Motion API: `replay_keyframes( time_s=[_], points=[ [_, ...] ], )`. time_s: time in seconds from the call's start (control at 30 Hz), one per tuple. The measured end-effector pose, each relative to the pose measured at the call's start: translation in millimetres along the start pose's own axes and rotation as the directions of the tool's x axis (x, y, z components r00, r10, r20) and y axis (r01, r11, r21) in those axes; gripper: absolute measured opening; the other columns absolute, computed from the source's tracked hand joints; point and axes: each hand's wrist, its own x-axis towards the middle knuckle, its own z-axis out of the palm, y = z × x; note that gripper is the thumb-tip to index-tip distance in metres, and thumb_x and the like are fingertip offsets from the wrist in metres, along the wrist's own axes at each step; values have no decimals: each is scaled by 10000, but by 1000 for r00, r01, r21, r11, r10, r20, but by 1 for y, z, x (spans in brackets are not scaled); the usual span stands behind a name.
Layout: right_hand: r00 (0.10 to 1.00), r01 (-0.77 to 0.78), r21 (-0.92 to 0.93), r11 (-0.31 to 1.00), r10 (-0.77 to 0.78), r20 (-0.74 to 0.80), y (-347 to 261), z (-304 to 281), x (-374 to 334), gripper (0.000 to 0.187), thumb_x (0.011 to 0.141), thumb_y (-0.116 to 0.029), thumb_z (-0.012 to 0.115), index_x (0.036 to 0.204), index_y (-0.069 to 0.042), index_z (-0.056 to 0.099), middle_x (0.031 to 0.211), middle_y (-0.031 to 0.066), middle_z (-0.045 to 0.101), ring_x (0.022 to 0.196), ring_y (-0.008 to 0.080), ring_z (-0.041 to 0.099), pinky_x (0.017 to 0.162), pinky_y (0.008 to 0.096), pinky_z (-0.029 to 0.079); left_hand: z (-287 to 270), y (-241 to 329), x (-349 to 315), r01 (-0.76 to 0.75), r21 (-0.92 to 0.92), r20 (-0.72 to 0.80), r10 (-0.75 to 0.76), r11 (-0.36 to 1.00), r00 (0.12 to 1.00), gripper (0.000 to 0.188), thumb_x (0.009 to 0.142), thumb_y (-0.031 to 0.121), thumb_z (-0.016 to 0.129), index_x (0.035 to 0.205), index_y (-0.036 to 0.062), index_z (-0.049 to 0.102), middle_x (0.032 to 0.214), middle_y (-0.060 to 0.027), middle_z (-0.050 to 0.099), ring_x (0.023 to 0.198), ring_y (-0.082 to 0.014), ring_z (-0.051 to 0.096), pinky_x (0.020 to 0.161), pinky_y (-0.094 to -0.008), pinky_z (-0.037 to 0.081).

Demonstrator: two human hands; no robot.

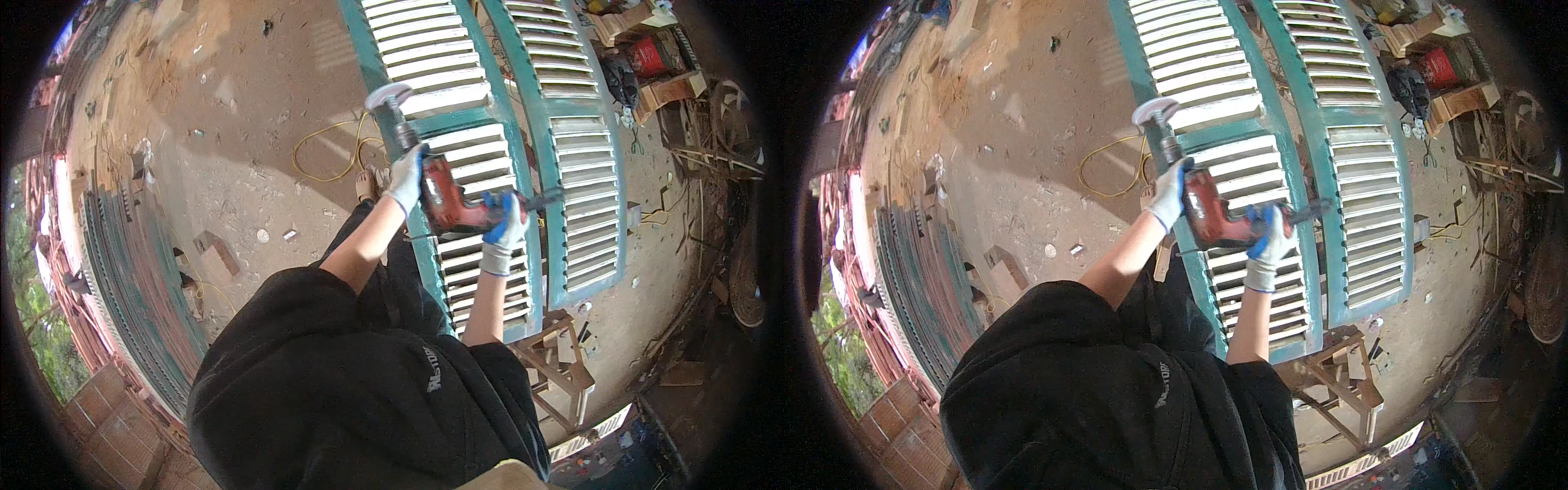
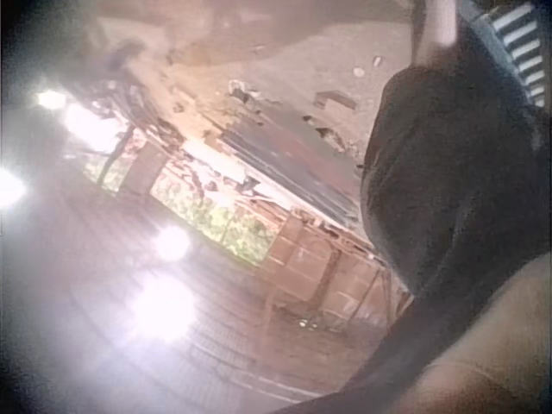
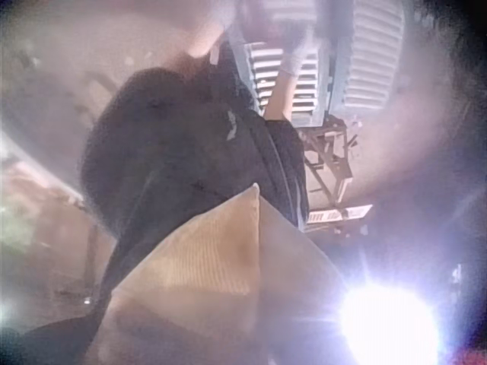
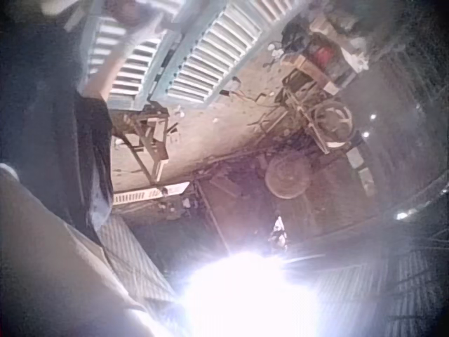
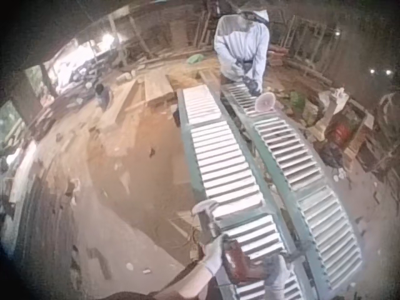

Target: The person uses a handheld electric sander to sand the slats of two green wooden shutters placed on a workbench. The person moves the sander systematically across the slats, covering both shutters.

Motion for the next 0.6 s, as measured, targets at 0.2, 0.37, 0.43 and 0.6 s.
replay_keyframes(
  time_s=[0.2, 0.37, 0.43, 0.6],
  points=[
    [999, 17, 211, 977, -11, -31, -13, -4, -15, 143, 851, -154, 606, 766, -53, 551, 667, 27, 507, 615, 150, 490, 700, 377, 483, 25, 13, -13, 131, 227, 194, -177, 965, 965, 270, 743, 300, 718, 846, 65, 635, 686, -49, 600, 552, -171, 570, 513, -317, 487],
    [995, 66, 121, 991, -56, -85, 15, 10, -61, 110, 854, -147, 598, 800, -64, 548, 721, 35, 531, 657, 154, 527, 713, 391, 512, -7, 38, -14, 230, 282, 176, -285, 932, 942, 294, 736, 291, 721, 896, 73, 606, 725, -52, 623, 561, -181, 603, 520, -328, 508],
    [997, 76, 206, 976, -67, -47, 18, 6, -72, 127, 875, -146, 571, 792, -60, 527, 710, 34, 532, 669, 159, 532, 764, 415, 510, -8, 38, -14, 272, 332, 157, -337, 903, 928, 292, 737, 278, 720, 900, 71, 595, 696, -53, 619, 533, -186, 598, 508, -332, 511],
    [996, 76, 141, 987, -67, -64, 16, -6, -71, 139, 872, -160, 584, 813, -42, 540, 702, 52, 555, 640, 158, 539, 759, 389, 500, -5, 26, -18, 224, 357, 122, -283, 907, 951, 311, 752, 291, 704, 923, 60, 585, 695, -61, 618, 531, -190, 603, 503, -337, 519]
  ],
)
